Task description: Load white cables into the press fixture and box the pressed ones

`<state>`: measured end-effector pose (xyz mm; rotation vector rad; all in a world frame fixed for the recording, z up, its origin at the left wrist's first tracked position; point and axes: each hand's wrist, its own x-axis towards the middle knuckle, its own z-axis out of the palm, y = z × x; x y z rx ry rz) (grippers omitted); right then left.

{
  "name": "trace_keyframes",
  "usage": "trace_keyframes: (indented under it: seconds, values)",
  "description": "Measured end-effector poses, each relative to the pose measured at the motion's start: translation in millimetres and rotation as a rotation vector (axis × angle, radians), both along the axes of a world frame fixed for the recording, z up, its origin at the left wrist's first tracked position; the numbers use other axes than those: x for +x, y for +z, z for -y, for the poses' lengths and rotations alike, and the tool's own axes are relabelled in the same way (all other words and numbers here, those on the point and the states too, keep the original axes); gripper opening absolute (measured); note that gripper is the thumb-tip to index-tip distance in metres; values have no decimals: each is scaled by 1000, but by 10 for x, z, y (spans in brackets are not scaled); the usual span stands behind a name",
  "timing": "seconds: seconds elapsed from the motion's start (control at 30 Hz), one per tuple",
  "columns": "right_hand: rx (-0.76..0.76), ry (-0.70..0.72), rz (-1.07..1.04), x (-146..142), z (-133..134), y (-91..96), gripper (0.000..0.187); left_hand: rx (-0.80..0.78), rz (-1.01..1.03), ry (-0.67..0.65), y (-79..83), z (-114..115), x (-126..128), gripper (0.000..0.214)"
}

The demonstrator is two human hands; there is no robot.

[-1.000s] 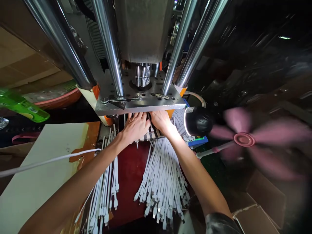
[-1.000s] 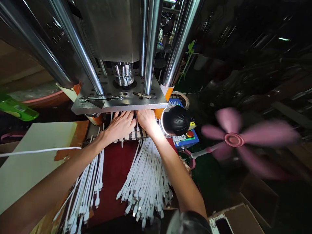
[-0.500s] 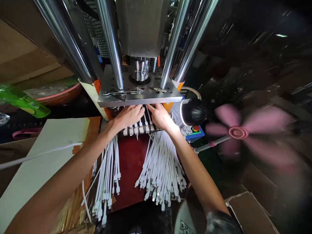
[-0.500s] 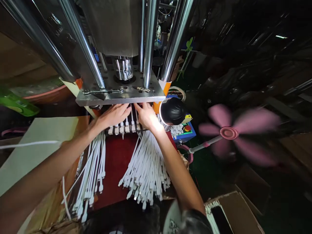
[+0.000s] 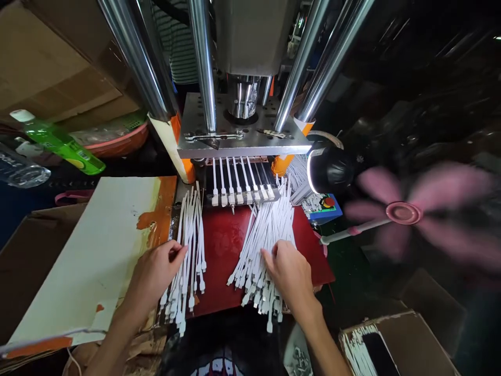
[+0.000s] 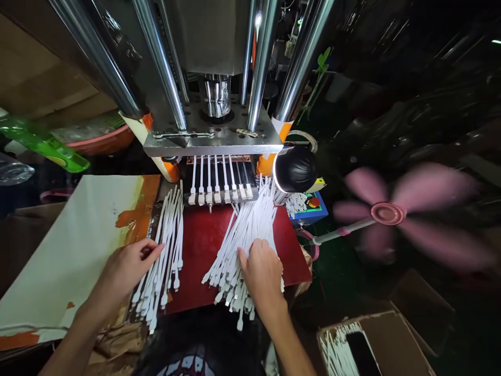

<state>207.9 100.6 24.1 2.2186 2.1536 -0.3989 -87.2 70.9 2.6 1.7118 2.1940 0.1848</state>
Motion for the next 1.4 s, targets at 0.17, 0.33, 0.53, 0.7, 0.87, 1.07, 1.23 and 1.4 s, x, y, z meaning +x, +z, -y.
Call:
trace_keyframes:
  seconds: [0.17, 0.33, 0.53, 0.7, 0.87, 1.07, 1.23, 1.4]
  values:
    - [68, -18, -115, 47, -11, -60, 21, 23, 78, -8, -15, -51, 5, 30]
    - [130, -41, -786, 202, 27, 14, 27, -10, 654, 54, 80, -40, -26, 33]
    - [4, 136, -1199, -119, 585, 177, 23, -202, 1297, 38, 257, 244, 471, 40]
    - [-80, 359, -1115, -197, 895, 137, 17, -192, 1376, -28, 237, 440, 792, 46]
    - [-66, 358, -1082, -68, 873, 114, 17, -166, 1325, 16, 146, 564, 768, 45]
    - [-344, 449, -1158, -87, 773, 139, 12, -14, 1106, -128, 200, 657, 799, 41]
    - [-422, 118, -1460, -150, 561, 98, 30, 143, 809, -509, 132, 807, 857, 33]
    - [-87, -3, -1415, -334, 531, 16, 33, 65, 722, -495, 44, 746, 762, 11]
